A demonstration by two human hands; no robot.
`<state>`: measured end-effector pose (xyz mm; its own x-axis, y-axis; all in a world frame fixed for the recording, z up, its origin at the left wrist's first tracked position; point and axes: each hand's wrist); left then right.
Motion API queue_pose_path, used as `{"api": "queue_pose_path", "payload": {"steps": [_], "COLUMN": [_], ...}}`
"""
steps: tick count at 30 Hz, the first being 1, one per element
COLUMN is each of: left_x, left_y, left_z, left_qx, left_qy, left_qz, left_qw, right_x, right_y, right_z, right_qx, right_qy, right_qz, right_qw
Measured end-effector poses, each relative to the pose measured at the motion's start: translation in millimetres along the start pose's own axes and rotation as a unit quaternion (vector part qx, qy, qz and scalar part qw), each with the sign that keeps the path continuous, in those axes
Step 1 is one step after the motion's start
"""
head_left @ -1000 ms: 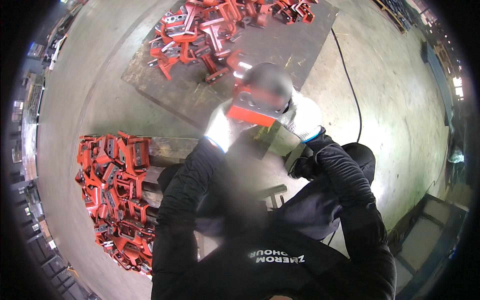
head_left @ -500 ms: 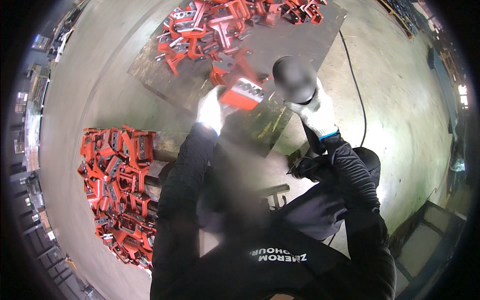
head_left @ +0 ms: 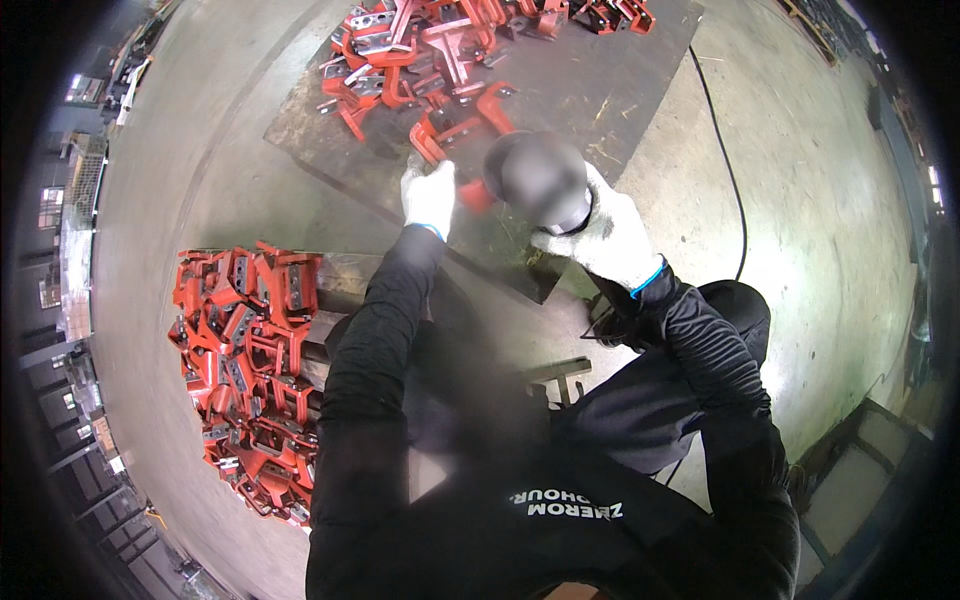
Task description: The person uses an angle grinder to smooth the edges of red metal parts. They pick up each part from a pile, grind it, and place it on a work surface, repeating this process throughout the clip.
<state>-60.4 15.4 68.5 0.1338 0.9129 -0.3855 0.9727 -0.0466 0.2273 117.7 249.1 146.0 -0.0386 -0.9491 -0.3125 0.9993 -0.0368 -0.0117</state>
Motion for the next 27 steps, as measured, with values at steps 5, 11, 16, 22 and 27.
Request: {"api": "queue_pose_path", "payload": {"steps": [5, 11, 16, 22, 27], "left_x": [-5.1, -7.9, -3.7, -10.0, -12.7], "left_y": [-5.0, -9.8, 4.5, 18.4, 6.8], "left_z": [2.3, 3.4, -14.3, -32.6, -23.5], "left_qx": [0.007, 0.012, -0.062, -0.182, -0.190], "left_qy": [0.043, 0.068, 0.187, 0.191, 0.250], "left_qz": [0.008, 0.036, 0.100, 0.140, 0.160], "left_qw": [0.999, 0.997, 0.975, 0.954, 0.936], "right_x": [-10.3, -17.5, -15.2, -17.7, -18.3], "right_y": [-1.5, -4.2, -10.7, -9.2, -2.2], "right_z": [-17.2, 0.5, -6.7, 9.3, -38.5], "right_qx": [0.008, 0.074, 0.082, 0.138, 0.139], "right_qy": [-0.095, -0.223, -0.258, -0.341, -0.299], "right_qz": [-0.063, -0.079, -0.061, -0.064, -0.081], "right_qw": [0.993, 0.969, 0.961, 0.928, 0.941]}}
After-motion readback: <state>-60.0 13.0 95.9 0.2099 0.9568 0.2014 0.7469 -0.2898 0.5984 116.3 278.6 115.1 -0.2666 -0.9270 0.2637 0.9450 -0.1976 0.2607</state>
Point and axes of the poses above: each hand's wrist, its own y-axis away from the middle knuckle, its own x-axis out of the palm, z = x × y, and after that the axes turned 15 degrees about -y, right-handed
